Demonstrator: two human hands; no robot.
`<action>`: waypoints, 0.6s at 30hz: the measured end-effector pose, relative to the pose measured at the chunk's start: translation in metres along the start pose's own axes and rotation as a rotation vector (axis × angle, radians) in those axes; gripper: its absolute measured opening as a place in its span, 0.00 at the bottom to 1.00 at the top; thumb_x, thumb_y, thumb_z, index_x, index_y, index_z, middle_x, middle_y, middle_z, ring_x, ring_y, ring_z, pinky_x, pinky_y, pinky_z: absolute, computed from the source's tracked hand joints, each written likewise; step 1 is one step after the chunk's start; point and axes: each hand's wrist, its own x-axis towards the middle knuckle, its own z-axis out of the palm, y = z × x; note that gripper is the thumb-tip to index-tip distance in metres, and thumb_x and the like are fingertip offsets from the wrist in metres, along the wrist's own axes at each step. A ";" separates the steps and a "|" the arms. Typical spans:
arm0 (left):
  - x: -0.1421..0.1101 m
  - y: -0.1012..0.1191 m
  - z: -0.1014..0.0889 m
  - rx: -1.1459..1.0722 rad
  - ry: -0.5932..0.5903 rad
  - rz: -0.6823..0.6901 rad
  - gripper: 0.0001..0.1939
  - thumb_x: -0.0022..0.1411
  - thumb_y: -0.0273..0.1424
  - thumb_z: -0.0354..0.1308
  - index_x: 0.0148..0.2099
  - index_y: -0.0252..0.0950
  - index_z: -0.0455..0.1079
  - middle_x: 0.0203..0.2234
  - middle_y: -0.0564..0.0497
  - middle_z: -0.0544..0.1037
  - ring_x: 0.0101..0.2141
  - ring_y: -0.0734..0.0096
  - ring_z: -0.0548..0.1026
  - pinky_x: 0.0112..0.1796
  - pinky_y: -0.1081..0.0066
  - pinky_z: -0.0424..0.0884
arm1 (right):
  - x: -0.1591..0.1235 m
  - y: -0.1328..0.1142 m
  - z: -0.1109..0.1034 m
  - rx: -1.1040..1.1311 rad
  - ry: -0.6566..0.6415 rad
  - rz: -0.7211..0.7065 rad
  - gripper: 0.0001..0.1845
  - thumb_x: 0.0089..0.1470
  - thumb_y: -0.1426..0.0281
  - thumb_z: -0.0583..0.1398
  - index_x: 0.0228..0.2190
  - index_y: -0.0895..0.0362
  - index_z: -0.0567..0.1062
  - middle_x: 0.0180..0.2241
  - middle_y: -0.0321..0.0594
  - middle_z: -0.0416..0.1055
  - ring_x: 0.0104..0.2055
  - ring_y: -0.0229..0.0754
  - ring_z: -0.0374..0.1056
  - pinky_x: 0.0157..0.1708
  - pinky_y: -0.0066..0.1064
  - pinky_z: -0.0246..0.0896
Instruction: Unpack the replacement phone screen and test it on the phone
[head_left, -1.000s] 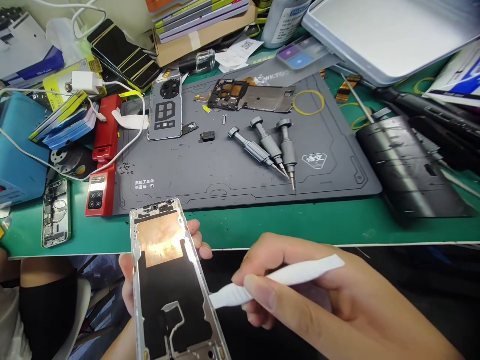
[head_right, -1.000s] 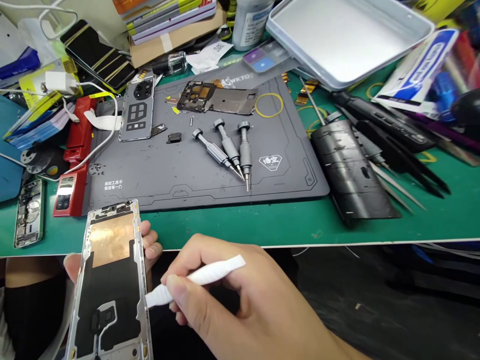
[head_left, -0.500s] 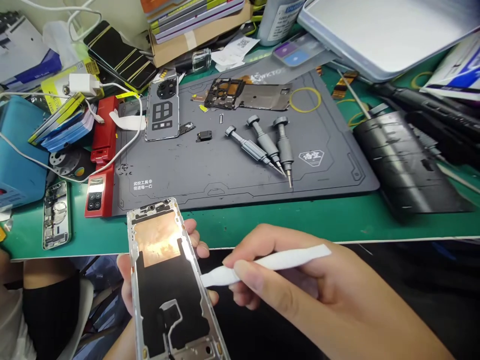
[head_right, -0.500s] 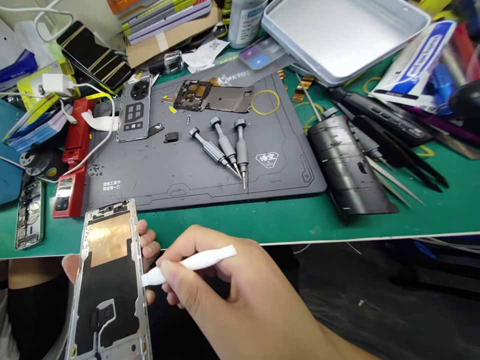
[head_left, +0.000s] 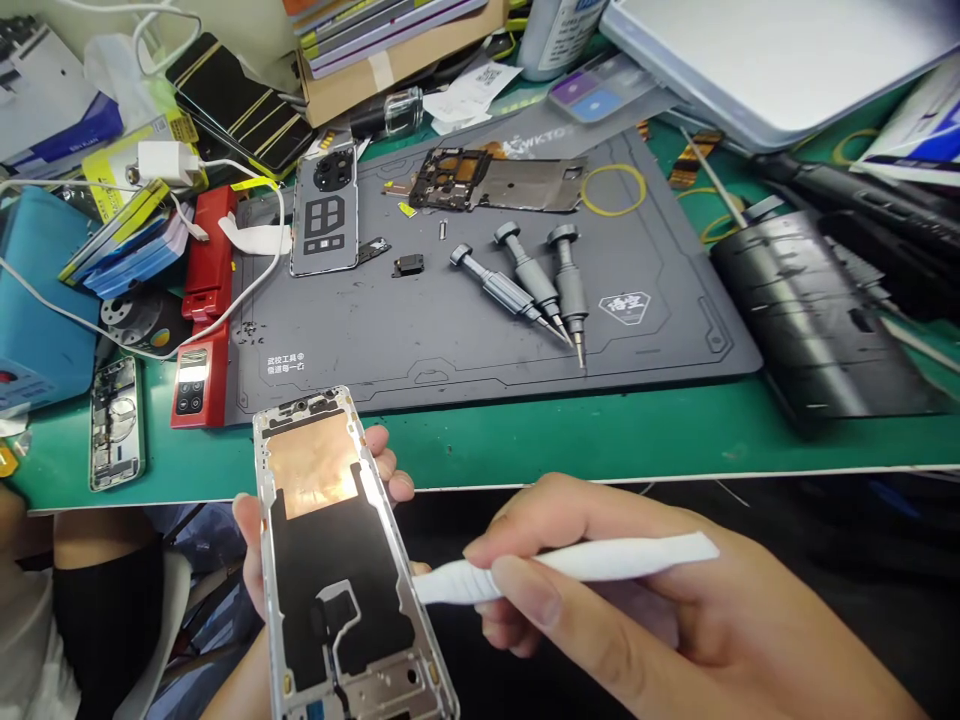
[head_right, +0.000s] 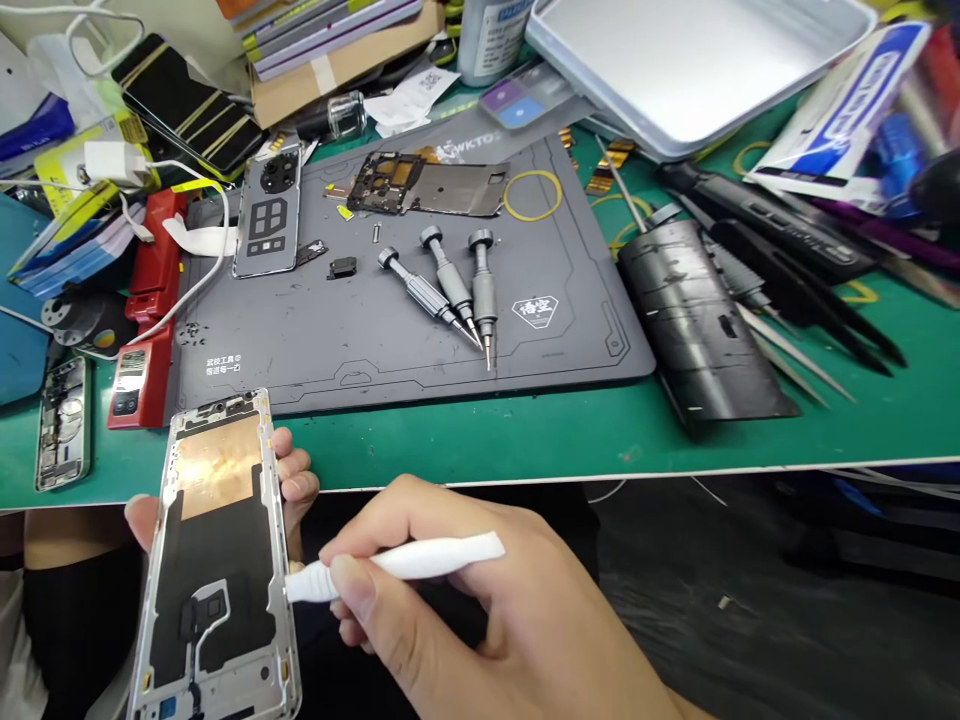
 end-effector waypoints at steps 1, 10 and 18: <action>0.000 0.000 -0.001 0.017 0.013 0.027 0.42 0.56 0.60 0.68 0.61 0.34 0.73 0.46 0.44 0.78 0.47 0.60 0.75 0.50 0.68 0.77 | 0.001 0.000 0.000 -0.007 -0.002 -0.004 0.16 0.66 0.56 0.63 0.30 0.50 0.83 0.25 0.35 0.77 0.27 0.39 0.74 0.27 0.28 0.68; 0.004 0.014 -0.022 0.040 -0.222 -0.142 0.49 0.51 0.54 0.74 0.67 0.33 0.66 0.54 0.42 0.77 0.55 0.57 0.75 0.43 0.66 0.84 | -0.003 0.004 -0.003 0.013 -0.023 -0.058 0.16 0.67 0.58 0.62 0.29 0.50 0.81 0.25 0.34 0.77 0.27 0.38 0.74 0.28 0.28 0.68; 0.013 0.018 -0.023 0.057 -0.296 -0.171 0.48 0.51 0.52 0.75 0.66 0.31 0.68 0.51 0.45 0.75 0.53 0.59 0.75 0.44 0.66 0.85 | 0.009 0.002 -0.002 -0.049 -0.012 -0.071 0.15 0.67 0.61 0.61 0.30 0.51 0.80 0.27 0.35 0.78 0.29 0.38 0.75 0.30 0.27 0.69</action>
